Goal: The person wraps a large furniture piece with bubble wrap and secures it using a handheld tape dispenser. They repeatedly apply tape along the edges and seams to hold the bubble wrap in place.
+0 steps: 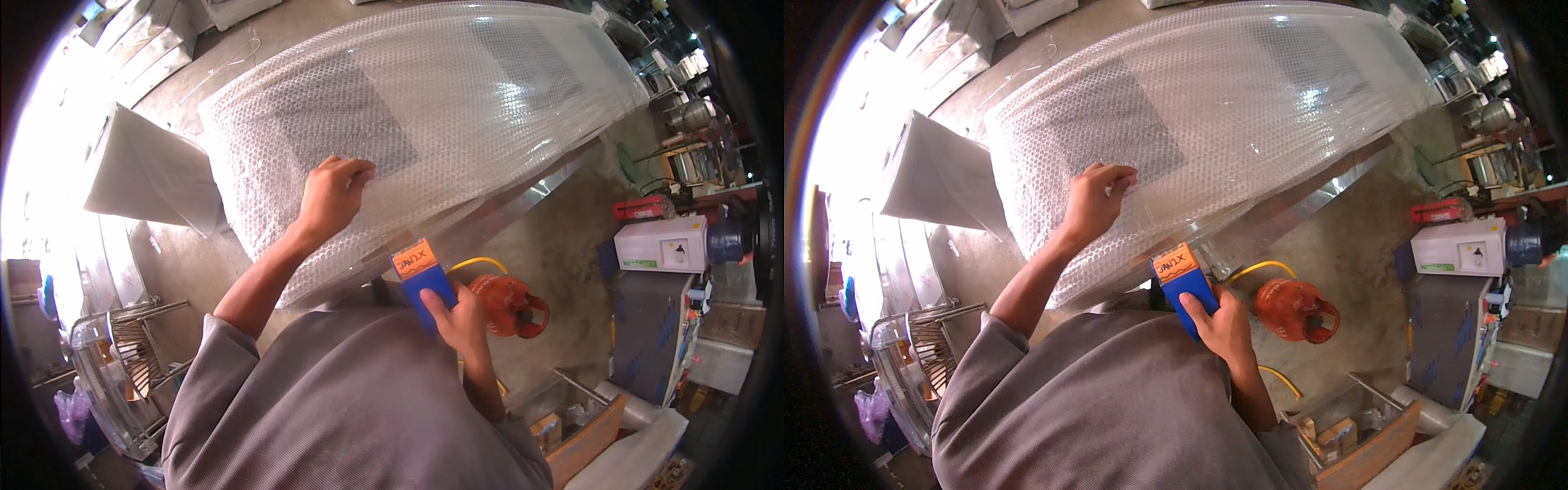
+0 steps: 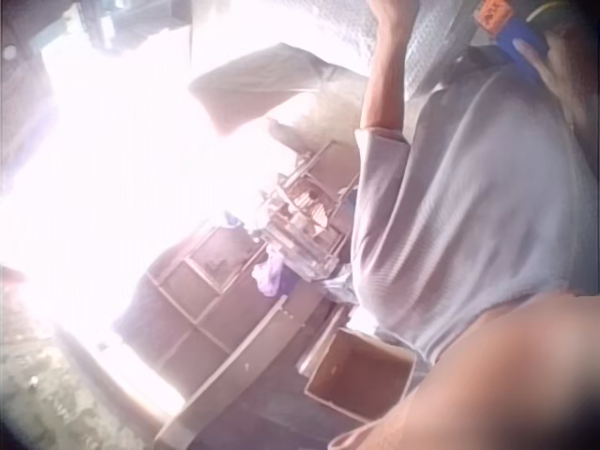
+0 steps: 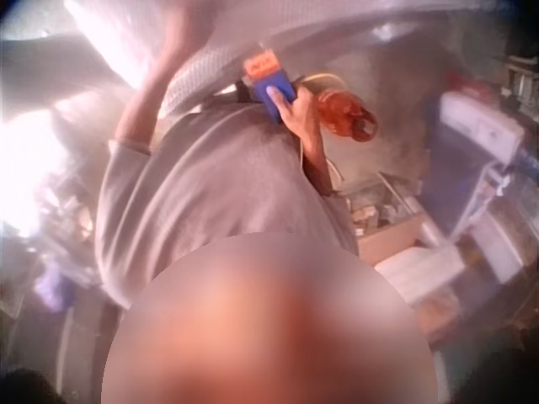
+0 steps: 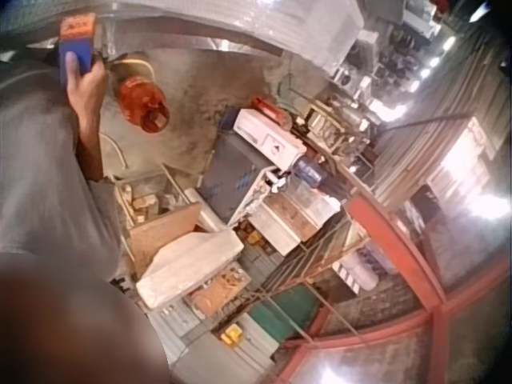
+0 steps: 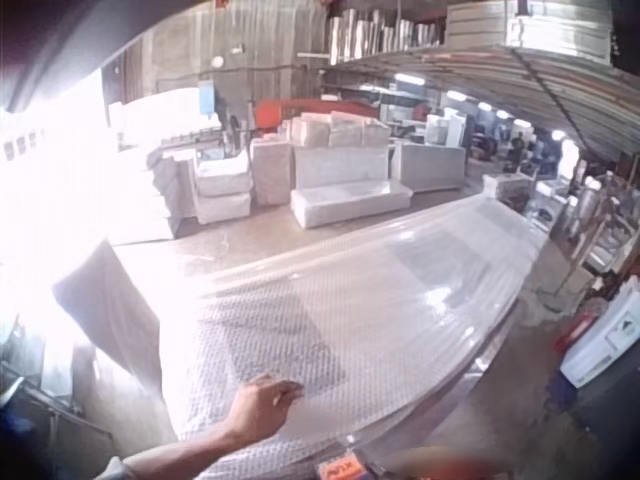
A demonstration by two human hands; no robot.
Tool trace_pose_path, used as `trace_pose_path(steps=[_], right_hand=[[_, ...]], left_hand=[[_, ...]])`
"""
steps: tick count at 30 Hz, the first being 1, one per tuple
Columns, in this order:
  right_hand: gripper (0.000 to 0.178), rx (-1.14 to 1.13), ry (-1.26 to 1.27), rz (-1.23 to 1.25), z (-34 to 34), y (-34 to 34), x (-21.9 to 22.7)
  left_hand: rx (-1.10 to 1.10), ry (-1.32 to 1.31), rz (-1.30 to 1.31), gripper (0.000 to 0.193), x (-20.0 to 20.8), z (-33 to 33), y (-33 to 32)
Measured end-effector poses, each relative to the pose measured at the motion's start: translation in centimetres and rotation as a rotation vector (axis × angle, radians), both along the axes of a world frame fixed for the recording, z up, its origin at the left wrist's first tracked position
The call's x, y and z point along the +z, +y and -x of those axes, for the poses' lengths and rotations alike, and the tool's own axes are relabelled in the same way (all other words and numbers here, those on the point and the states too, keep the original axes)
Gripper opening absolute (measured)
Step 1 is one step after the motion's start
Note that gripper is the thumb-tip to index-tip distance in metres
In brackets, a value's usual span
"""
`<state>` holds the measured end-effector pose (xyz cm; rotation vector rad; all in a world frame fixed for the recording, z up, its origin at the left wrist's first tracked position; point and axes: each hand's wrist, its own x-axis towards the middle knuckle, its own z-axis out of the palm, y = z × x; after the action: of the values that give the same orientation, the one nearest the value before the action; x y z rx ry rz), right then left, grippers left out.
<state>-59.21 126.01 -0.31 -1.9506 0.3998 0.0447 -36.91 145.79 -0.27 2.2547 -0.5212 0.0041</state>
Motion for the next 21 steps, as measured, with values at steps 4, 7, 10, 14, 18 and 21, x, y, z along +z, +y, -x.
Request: trace_pose_path(steps=[4, 7, 10, 14, 18, 21], right_hand=[[0.052, -0.02, -0.009, -0.045, 0.0, -0.1, -1.2], [0.053, -0.023, 0.025, -0.055, 0.3, -0.1, -1.9], [0.053, -0.012, 0.004, -0.049, 0.5, -0.3, -2.1], [0.054, 0.008, 0.054, -0.114, 0.5, -0.6, -1.9], [0.051, 0.003, 0.023, -0.102, 0.7, -0.8, -1.8], [0.052, 0.027, 0.07, -0.094, 1.1, -1.0, -1.9]], left_hand=[[-0.008, -0.414, -0.222, 0.045, -2.1, 0.0, -0.1], [-0.195, -0.317, -0.304, 0.066, -1.6, 1.1, 0.6], [-0.502, -0.223, -0.395, 0.078, -0.5, 3.7, 1.6], [-0.447, -0.168, -0.45, 0.083, -1.4, 7.4, 1.0], [-0.408, -0.262, -0.534, 0.082, -3.0, 8.0, 0.7], [-0.409, -0.279, -0.533, 0.078, -3.3, 8.0, 0.8]])
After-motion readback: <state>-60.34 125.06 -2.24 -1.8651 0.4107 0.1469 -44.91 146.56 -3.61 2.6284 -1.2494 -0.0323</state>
